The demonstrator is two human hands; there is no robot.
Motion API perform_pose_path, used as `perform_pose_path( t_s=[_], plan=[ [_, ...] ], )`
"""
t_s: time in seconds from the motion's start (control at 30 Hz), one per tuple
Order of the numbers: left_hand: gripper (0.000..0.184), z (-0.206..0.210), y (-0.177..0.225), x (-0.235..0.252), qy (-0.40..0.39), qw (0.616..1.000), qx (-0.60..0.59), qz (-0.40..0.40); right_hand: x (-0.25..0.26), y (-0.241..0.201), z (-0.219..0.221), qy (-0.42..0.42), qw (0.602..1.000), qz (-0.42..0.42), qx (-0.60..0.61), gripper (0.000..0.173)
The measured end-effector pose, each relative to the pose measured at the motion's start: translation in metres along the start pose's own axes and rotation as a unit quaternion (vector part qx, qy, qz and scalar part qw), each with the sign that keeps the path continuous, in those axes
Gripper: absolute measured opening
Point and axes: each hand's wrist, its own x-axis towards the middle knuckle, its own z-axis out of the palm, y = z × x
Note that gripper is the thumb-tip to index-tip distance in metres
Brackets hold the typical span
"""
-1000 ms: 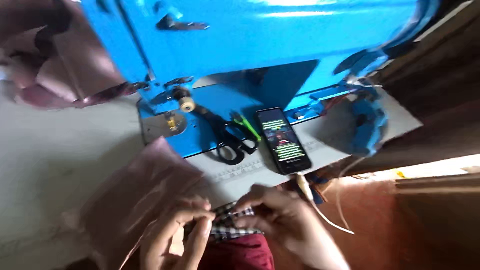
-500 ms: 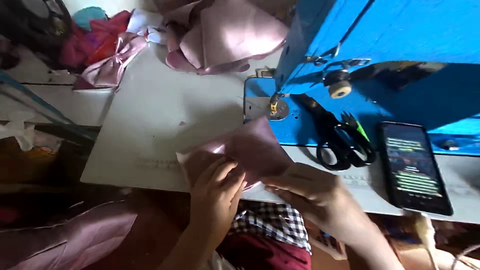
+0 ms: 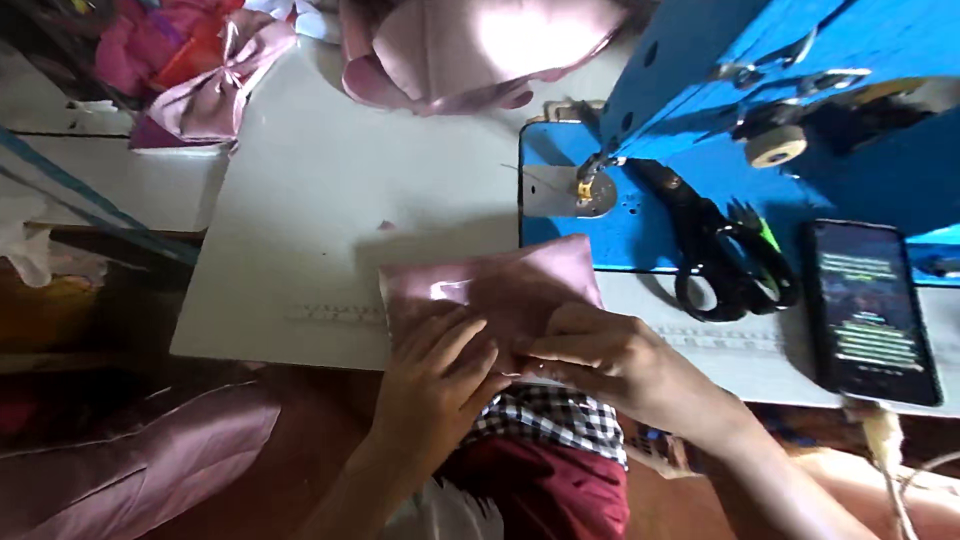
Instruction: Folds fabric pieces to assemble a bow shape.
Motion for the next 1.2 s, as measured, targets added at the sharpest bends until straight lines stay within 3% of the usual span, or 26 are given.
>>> perform_pose_path(
  t_s=[0.23,0.5,0.77,0.9,1.03,1.2],
  plan=[
    [0.031,-0.001,-0.004,0.001,0.004,0.999,0.014,0.039,0.001,-0.006,0.001,-0.007,0.999,-0.008,-0.047,0.027],
    [0.03,-0.003,0.005,0.018,-0.015,0.998,-0.008,-0.057,0.007,-0.001,0.008,0.033,0.998,0.009,-0.06,0.025],
    [0.028,-0.006,0.008,0.02,-0.033,0.994,-0.036,-0.097,0.007,-0.003,0.002,0.005,0.999,0.007,-0.048,0.027],
    [0.038,-0.011,0.0,0.016,-0.066,0.998,-0.012,-0.016,0.003,-0.001,0.001,-0.01,0.999,-0.016,-0.043,0.031],
    [0.025,-0.008,-0.005,0.006,-0.037,0.994,0.051,0.087,-0.004,0.002,0.008,0.016,0.996,-0.06,-0.066,0.023],
    [0.025,-0.007,-0.008,0.004,-0.017,0.989,0.073,0.128,-0.01,0.001,0.015,0.061,0.987,-0.1,-0.114,0.022]
  ],
)
